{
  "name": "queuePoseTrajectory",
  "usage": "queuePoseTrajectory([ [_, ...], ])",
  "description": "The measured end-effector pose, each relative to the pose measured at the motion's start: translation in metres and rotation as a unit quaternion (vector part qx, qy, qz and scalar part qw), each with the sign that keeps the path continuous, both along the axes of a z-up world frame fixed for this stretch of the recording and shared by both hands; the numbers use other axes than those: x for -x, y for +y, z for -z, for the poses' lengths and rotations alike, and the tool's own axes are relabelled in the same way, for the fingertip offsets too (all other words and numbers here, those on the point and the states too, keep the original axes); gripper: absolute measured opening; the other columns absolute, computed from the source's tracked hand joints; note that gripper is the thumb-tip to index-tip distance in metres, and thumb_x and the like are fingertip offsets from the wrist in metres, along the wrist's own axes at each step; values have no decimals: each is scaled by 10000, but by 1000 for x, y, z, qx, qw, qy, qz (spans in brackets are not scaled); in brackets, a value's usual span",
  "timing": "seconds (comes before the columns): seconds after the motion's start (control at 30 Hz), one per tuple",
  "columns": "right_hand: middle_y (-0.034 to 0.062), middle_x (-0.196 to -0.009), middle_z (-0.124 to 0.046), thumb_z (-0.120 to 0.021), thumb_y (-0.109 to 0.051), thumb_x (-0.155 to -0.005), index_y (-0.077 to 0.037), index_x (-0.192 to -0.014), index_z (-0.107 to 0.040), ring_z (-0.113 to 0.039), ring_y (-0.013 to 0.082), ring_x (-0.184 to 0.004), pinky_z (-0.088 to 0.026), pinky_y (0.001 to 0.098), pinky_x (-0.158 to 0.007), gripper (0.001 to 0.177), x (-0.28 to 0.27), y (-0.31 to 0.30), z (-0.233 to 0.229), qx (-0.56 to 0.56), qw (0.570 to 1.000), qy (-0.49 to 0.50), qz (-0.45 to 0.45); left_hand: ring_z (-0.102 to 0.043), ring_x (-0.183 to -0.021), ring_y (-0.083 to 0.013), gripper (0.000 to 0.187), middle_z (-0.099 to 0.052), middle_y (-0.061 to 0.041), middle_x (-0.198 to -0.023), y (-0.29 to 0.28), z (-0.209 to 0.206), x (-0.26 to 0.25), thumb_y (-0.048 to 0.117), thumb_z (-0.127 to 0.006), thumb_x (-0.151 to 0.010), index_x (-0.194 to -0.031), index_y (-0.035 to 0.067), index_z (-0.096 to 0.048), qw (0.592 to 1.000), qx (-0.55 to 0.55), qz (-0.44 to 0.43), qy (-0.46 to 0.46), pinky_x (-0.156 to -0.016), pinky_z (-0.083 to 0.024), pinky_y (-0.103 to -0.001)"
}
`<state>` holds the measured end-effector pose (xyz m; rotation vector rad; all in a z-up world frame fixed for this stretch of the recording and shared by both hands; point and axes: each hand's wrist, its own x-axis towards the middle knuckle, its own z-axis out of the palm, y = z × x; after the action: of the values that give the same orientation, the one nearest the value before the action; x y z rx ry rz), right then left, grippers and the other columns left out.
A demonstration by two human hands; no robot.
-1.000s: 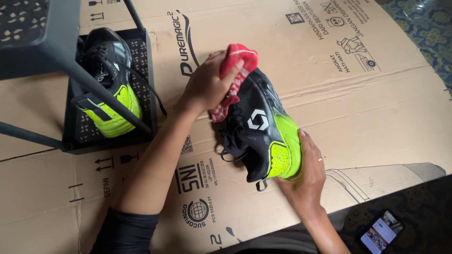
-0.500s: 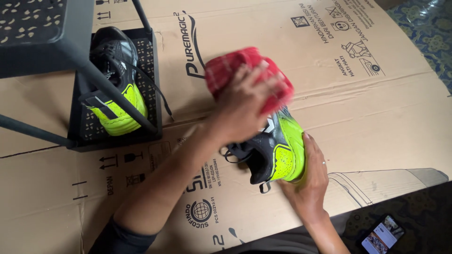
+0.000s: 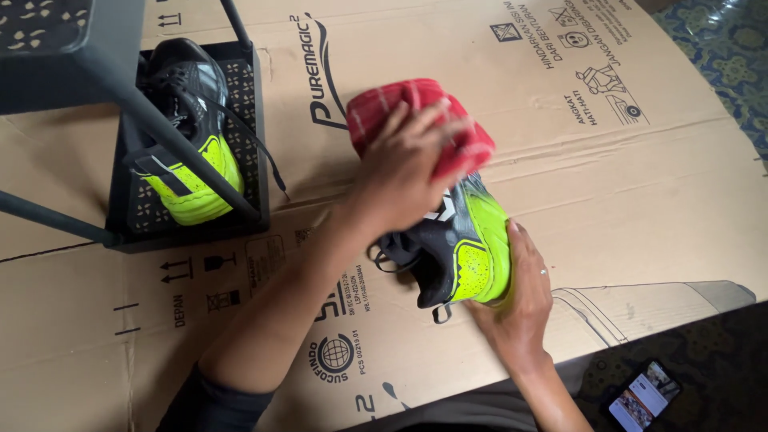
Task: The person wipes a black and neon green sneaker with a red cloth on a cardboard surface. The person rotates the shoe to clean different sides and continues wiping until the end of the clip.
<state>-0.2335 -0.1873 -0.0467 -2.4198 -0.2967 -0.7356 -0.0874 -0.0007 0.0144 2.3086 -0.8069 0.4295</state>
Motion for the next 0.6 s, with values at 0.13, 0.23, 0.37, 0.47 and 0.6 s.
queuePoseTrajectory([
  [0.13, 271, -1434, -552, -930, -76, -524, 38, -1490, -420, -559, 437, -1324, -456, 485, -1082, 1098, -2, 1, -1, -8, 1000, 3, -2, -459, -1414, -381, 586, -628, -187, -1413, 16, 18, -28, 477, -322, -1084, -1315, 61, -664, 999, 18, -33, -9, -1203, -209, -586],
  [0.23, 265, -1431, -555, -941, -94, -532, 36, -1486, -426, -558, 431, -1327, -458, 487, -1084, 1091, -5, 2, -4, -15, 1000, 7, 3, -461, -1453, -372, 553, -618, -172, -1438, 23, 34, -47, 448, -304, -1128, -1335, 68, -647, 998, 32, -53, 23, -1260, -231, -535],
  [0.37, 261, -1432, -557, -954, -118, -544, 32, -1480, -434, -565, 423, -1324, -468, 487, -1080, 1081, -5, 2, -3, -21, 1000, 9, 4, -558, -1355, -345, 518, -654, -176, -1368, 28, 38, -50, 449, -387, -1092, -1293, 55, -656, 988, 93, -118, 39, -1172, -392, -450],
  [0.47, 260, -1433, -555, -962, -137, -547, 32, -1481, -432, -570, 421, -1318, -476, 488, -1077, 1087, -4, 1, 0, -20, 1000, 5, 3, -620, -1251, -338, 501, -697, -172, -1289, 28, 34, -45, 449, -415, -1067, -1246, 58, -673, 981, 136, -130, 53, -1071, -477, -435],
  [0.6, 261, -1433, -553, -954, -126, -538, 35, -1481, -429, -575, 427, -1314, -482, 486, -1072, 1091, -4, 1, -2, -17, 1000, 8, 0, -724, -978, -323, 492, -753, -169, -1034, 36, 47, -56, 463, -424, -1064, -1148, 56, -687, 969, 194, -135, 73, -891, -563, -424],
])
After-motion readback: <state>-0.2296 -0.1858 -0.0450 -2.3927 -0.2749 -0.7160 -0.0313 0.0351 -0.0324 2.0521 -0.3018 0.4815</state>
